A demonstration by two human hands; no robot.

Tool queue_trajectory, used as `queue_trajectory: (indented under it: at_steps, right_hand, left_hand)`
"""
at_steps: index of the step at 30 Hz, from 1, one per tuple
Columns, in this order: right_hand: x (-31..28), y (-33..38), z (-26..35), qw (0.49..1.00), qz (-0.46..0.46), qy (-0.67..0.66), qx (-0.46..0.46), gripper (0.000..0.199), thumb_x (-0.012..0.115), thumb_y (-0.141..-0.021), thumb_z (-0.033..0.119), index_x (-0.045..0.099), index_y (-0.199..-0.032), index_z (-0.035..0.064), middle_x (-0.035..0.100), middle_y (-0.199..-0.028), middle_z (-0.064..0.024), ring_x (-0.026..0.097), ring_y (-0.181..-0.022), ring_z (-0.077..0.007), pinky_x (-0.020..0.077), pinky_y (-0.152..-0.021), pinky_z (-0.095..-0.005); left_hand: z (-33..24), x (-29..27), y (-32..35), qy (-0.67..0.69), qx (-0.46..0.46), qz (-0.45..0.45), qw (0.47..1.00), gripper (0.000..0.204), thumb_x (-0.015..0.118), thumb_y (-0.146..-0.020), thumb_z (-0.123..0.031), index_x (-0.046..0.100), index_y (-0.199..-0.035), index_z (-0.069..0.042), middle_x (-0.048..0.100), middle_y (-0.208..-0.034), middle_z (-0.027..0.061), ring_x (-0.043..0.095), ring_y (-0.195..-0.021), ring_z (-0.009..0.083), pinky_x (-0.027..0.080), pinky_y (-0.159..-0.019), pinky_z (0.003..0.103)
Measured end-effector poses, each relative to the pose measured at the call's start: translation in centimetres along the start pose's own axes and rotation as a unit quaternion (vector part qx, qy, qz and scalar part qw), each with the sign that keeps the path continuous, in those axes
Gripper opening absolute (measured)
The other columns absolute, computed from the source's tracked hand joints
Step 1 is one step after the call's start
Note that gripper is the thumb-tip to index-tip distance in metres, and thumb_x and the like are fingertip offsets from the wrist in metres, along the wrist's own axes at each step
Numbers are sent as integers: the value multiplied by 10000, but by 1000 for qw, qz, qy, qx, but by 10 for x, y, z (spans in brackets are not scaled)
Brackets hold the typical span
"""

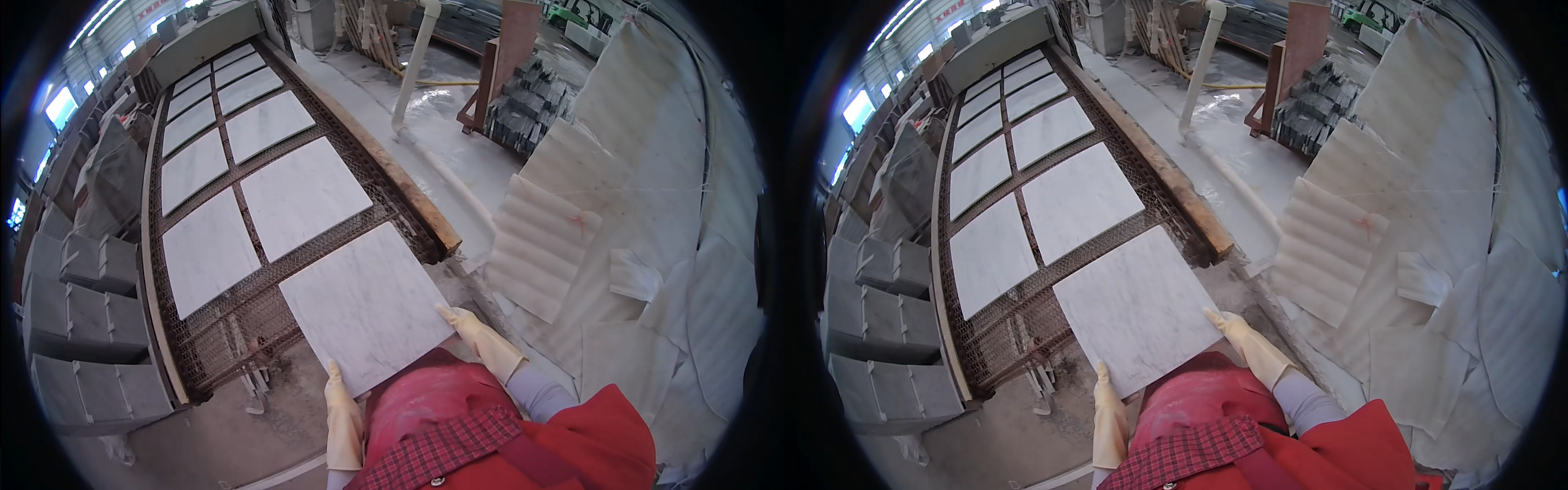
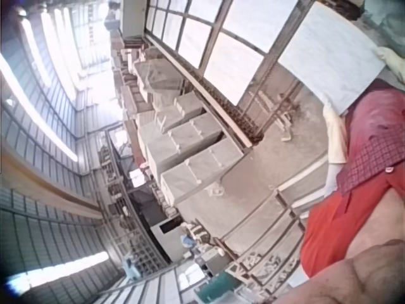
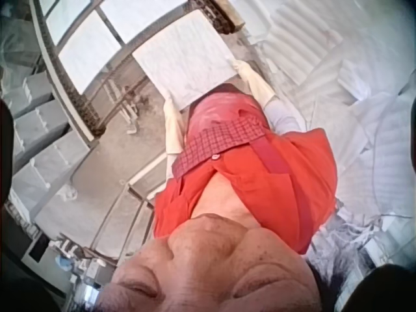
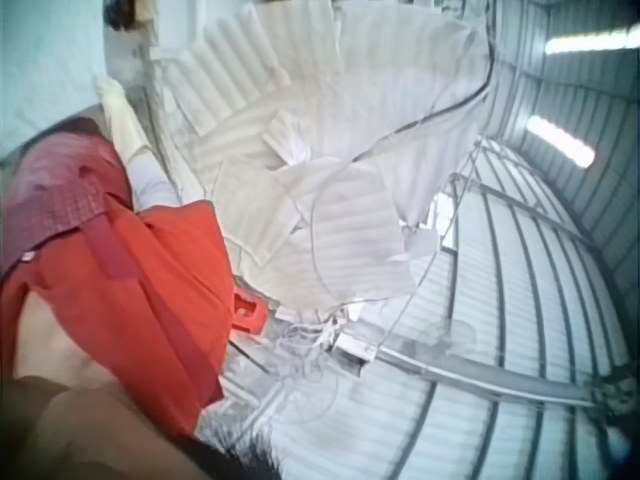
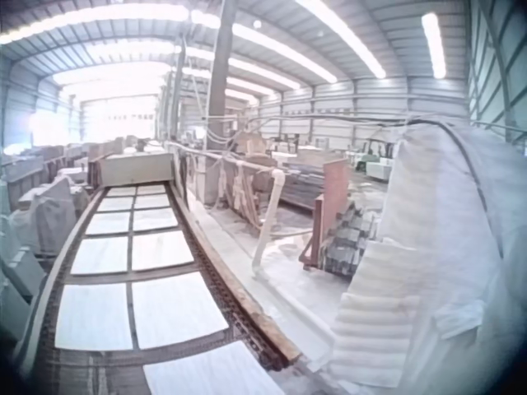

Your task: The person repeatedly picks up white square tiles from a stack and places them one by one onto a moving conveyor belt. The tiles are arranged in a grid pattern on the belt as it advances.

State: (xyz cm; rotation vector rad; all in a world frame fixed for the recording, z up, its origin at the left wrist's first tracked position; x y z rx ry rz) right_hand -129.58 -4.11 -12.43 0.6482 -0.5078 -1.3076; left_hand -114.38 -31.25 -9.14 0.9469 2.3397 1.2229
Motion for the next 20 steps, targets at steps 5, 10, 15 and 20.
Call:
queue_trajectory:
  at_steps: [5, 10, 15, 20]
  right_hand:
    - [0, 3, 10, 999, -5, 15, 29, 605, 653, -824, 541, 612, -1172, 48, 657, -1070, -64, 614, -947, -188, 474, -814, -337]
    - [0, -1, 15, 1000, -2, 14, 23, 616, 655, -822, 541, 605, -1190, 49, 656, -1086, -67, 613, -961, -192, 468, -820, -334]
    - [4, 2, 26, 999, 2, 53, 15, 654, 634, -818, 577, 600, -1200, 46, 643, -1131, -78, 597, -1015, -201, 455, -855, -353]
    - [10, 1, 25, 998, 40, -6, 45, 734, 667, -783, 591, 577, -1240, 24, 634, -1155, -93, 582, -1063, -188, 417, -945, -325]
  left_hand:
    - [-2, 0, 3, 9, -6, -1, 1000, 664, 515, -870, -606, 518, -1258, -67, 601, -1177, 73, 643, -903, 259, 556, -466, 345]
    - [4, -1, -3, 28, 9, 16, 999, 669, 513, -870, -609, 501, -1276, -78, 602, -1179, 68, 645, -897, 252, 562, -483, 349]
    - [2, -5, -8, 13, -9, 29, 999, 685, 516, -851, -638, 497, -1290, -111, 598, -1196, 52, 632, -937, 237, 560, -539, 371]
    - [4, -8, -13, 21, -5, 29, 999, 681, 502, -868, -625, 490, -1300, -99, 578, -1234, 71, 613, -1010, 242, 568, -538, 369]
Point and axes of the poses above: each hand's wrist, its own y-axis away from the middle knuckle, its own x-axis out of the palm, z = x × y, the point moved 3 cm from there along -y, towards the middle knuckle
